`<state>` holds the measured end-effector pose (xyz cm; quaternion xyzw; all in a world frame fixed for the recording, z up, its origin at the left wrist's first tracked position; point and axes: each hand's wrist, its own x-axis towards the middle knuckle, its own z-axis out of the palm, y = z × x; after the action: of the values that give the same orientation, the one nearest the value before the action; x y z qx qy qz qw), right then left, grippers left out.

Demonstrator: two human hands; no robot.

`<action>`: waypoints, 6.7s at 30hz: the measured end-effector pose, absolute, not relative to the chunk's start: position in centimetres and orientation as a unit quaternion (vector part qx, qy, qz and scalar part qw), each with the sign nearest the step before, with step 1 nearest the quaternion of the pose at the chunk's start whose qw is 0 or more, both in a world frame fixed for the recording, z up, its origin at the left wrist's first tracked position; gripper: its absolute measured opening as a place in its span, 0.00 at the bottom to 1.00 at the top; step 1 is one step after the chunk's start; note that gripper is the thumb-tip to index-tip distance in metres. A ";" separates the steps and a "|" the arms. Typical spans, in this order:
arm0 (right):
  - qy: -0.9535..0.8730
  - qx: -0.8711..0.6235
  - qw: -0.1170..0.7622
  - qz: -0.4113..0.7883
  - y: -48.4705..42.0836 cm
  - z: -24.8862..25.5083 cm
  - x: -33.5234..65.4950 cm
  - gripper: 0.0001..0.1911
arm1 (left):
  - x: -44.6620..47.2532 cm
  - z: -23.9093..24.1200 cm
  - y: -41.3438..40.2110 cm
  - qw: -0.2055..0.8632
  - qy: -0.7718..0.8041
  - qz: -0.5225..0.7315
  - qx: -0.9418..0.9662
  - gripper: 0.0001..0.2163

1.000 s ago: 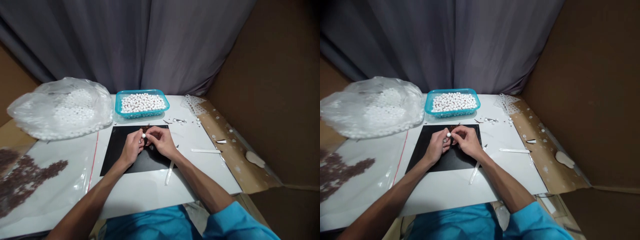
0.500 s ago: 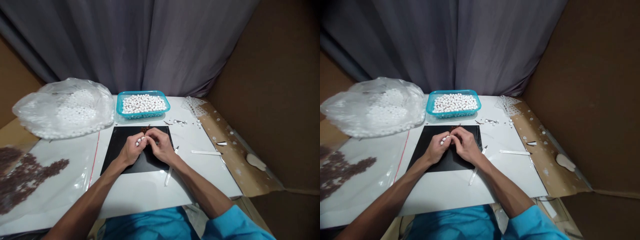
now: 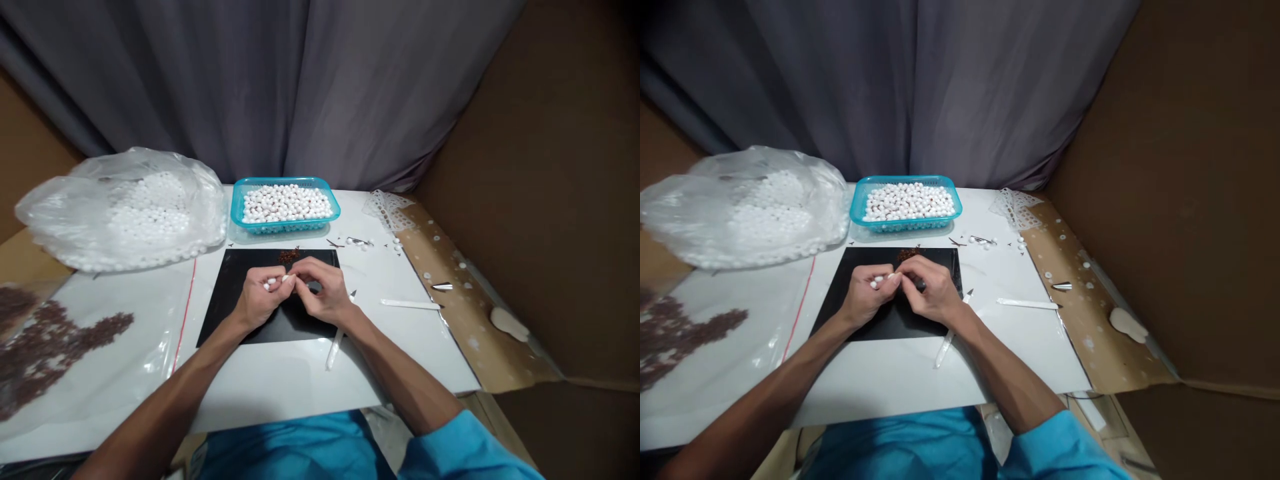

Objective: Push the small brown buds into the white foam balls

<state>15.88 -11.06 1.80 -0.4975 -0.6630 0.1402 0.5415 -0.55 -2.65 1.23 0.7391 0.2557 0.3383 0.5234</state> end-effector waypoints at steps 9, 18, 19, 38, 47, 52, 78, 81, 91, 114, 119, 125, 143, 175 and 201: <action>-0.671 -0.492 0.543 0.111 -11.1 1.7 16.0 0.06 | -0.4 1.0 -2.9 0.566 0.240 0.343 0.710 0.24; -0.618 -0.529 0.565 0.138 -11.0 1.3 15.6 0.03 | 0.0 1.3 -3.8 0.597 0.255 0.347 0.677 0.25; -0.608 -0.529 0.573 0.151 -11.0 1.4 15.6 0.04 | 0.1 1.4 -4.1 0.591 0.255 0.350 0.681 0.25; -0.584 -0.491 0.607 0.222 -10.6 3.2 15.2 0.09 | 0.9 2.4 -3.7 0.846 0.222 0.289 0.389 0.22; -0.554 -0.500 0.614 0.256 -10.4 2.5 15.3 0.07 | 0.9 2.1 -3.7 0.810 0.211 0.318 0.445 0.21; -0.537 -0.506 0.614 0.279 -10.3 2.3 15.4 0.08 | 0.9 2.1 -3.7 0.793 0.207 0.321 0.474 0.19; -0.537 -0.474 0.582 0.385 -10.3 2.3 15.5 0.13 | 0.9 1.1 -4.0 0.709 0.260 0.373 0.540 0.24; -0.531 -0.477 0.584 0.386 -10.3 2.2 15.4 0.14 | 0.9 1.2 -4.0 0.710 0.261 0.373 0.538 0.24; -0.525 -0.451 0.596 0.408 -10.3 2.1 15.4 0.16 | 1.0 1.1 -4.0 0.730 0.261 0.365 0.515 0.25; -0.570 -0.529 0.545 0.313 -10.0 1.5 17.1 0.11 | 1.4 1.7 -3.1 0.841 0.289 0.237 0.391 0.23; -0.503 -0.562 0.608 0.249 -8.0 1.7 20.3 0.14 | 0.7 2.4 -2.7 0.878 0.253 0.246 0.324 0.16; -0.346 -0.572 0.681 0.299 -2.5 4.3 24.6 0.17 | 0.1 2.0 -1.7 0.877 0.226 0.285 0.313 0.10; -0.553 -0.671 0.474 0.139 -4.9 -1.8 23.2 0.13 | -1.3 0.3 1.4 0.922 0.187 0.303 0.155 0.05; -0.452 -0.423 0.634 0.464 -6.4 -0.5 18.7 0.16 | -0.1 0.6 0.2 0.930 0.200 0.171 0.258 0.14; -0.524 -0.465 0.589 0.403 -7.0 -0.3 18.0 0.12 | 0.5 0.6 -1.1 0.868 0.245 0.176 0.394 0.21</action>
<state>18.03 -6.96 -0.25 -0.4648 -0.5242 0.4026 0.5891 0.52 -1.13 0.65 0.3937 0.2447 0.1756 0.8685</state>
